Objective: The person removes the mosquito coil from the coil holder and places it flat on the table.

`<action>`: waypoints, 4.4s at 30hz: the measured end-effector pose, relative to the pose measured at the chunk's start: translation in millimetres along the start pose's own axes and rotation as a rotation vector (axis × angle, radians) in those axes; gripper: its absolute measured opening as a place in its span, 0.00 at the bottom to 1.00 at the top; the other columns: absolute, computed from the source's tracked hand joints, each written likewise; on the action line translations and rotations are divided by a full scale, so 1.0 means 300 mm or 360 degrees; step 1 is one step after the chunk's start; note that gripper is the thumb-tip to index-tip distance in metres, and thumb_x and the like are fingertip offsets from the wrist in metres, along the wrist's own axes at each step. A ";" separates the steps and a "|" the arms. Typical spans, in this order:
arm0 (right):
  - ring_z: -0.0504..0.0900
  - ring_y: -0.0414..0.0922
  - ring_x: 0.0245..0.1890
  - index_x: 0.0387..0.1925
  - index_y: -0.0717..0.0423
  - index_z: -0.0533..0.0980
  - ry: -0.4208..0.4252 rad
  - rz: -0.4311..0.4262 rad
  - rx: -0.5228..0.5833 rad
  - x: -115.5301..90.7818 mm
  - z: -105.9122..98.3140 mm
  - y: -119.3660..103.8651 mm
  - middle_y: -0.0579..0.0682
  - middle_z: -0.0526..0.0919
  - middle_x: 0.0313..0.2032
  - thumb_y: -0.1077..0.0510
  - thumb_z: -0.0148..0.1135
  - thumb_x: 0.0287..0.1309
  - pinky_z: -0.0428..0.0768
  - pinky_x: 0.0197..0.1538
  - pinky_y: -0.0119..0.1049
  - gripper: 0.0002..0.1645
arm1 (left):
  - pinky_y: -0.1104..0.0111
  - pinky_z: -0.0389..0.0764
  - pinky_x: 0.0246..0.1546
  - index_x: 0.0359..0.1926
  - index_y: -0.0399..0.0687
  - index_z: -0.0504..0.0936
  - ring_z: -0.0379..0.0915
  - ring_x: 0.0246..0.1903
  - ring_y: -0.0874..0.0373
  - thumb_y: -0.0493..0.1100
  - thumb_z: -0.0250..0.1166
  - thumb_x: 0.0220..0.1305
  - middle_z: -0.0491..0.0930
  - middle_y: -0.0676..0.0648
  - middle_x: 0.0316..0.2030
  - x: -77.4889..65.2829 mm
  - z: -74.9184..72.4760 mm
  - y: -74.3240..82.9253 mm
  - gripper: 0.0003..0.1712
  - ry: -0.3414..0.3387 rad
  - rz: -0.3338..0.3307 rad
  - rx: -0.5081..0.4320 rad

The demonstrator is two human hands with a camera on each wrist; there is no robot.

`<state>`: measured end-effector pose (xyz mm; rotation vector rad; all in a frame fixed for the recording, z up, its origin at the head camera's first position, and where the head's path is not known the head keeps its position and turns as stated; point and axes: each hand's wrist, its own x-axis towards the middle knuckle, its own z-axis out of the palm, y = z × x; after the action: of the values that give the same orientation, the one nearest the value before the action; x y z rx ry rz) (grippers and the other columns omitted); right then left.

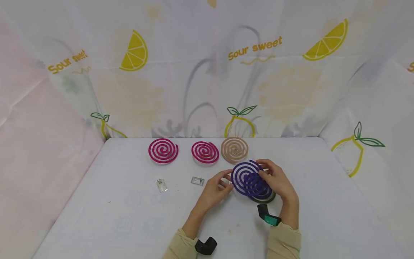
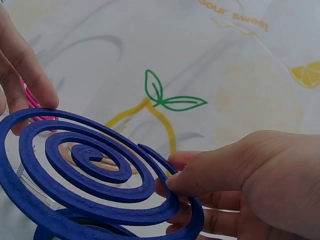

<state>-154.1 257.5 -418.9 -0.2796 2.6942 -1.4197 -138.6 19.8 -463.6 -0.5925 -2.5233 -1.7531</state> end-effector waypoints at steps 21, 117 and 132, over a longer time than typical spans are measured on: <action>0.77 0.33 0.40 0.60 0.63 0.67 0.0034 0.0068 -0.0053 -0.020 -0.024 0.039 0.65 0.74 0.53 0.59 0.52 0.66 0.75 0.40 0.23 0.23 | 0.81 0.76 0.33 0.60 0.40 0.72 0.81 0.32 0.60 0.34 0.64 0.57 0.83 0.42 0.42 -0.008 0.053 -0.005 0.27 -0.0108 0.0064 0.0004; 0.67 0.65 0.60 0.63 0.64 0.64 0.0075 0.0219 -0.0137 -0.026 -0.031 0.072 0.70 0.71 0.58 0.54 0.45 0.70 0.66 0.59 0.60 0.25 | 0.81 0.75 0.37 0.59 0.41 0.73 0.78 0.33 0.68 0.38 0.61 0.62 0.80 0.46 0.43 -0.012 0.072 0.023 0.23 -0.0281 0.0042 0.0251; 0.74 0.56 0.53 0.59 0.63 0.68 0.0214 -0.0093 -0.0132 0.015 0.010 -0.024 0.65 0.77 0.52 0.58 0.48 0.69 0.69 0.48 0.20 0.21 | 0.73 0.79 0.41 0.52 0.43 0.77 0.79 0.37 0.59 0.36 0.59 0.64 0.82 0.47 0.39 0.056 -0.021 0.012 0.16 -0.0102 0.0097 0.0245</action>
<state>-157.1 250.2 -414.6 -0.2801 2.8808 -1.3915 -154.3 20.2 -454.1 -0.7187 -2.6214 -1.5270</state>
